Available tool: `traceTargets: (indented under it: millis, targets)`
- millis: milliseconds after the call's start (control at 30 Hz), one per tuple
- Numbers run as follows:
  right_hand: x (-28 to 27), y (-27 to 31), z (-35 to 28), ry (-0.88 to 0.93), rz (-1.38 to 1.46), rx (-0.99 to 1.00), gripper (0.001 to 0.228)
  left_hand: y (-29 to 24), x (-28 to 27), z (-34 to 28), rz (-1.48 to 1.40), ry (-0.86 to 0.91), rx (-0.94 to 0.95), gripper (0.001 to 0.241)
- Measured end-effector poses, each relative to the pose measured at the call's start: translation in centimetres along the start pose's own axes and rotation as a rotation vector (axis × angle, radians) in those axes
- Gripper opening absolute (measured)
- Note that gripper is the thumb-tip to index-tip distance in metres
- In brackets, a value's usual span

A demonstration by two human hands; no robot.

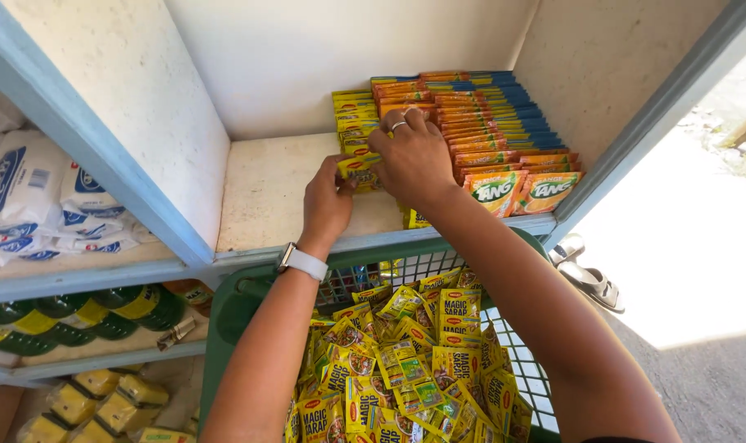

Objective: Stocking seasoning and drink mix packets onto a store shelf from a plastic basket.

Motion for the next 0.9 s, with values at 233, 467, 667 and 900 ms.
traceTargets:
  millis: [233,467,667,900]
  targets:
    - [2.4,-0.5,0.1,0.155,-0.102,0.045,0.026,-1.0,-1.0,0.0,0.005,-0.026,-0.022,0.036]
    - [3.0,-1.1,0.5,0.217,-0.175,0.09,0.027,1.2,-0.4,0.1,-0.085,-0.02,-0.12,0.033]
    - [3.1,-1.7,0.8,0.246,-0.163,0.152,0.028,1.4,-0.2,0.1,-0.115,-0.026,-0.116,0.035]
    - [3.9,-1.7,1.3,0.269,-0.217,0.178,0.033,1.1,-0.4,0.0,-0.068,0.003,-0.157,0.036]
Point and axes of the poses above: each hand's wrist, its own z-axis towards the middle knuckle, its own x-axis out of the palm, y = z × x, the point moved 10 cm from there along z, towards the middle knuckle, and after that the axes turned 2 degrees about x, right-handed, at the moved point
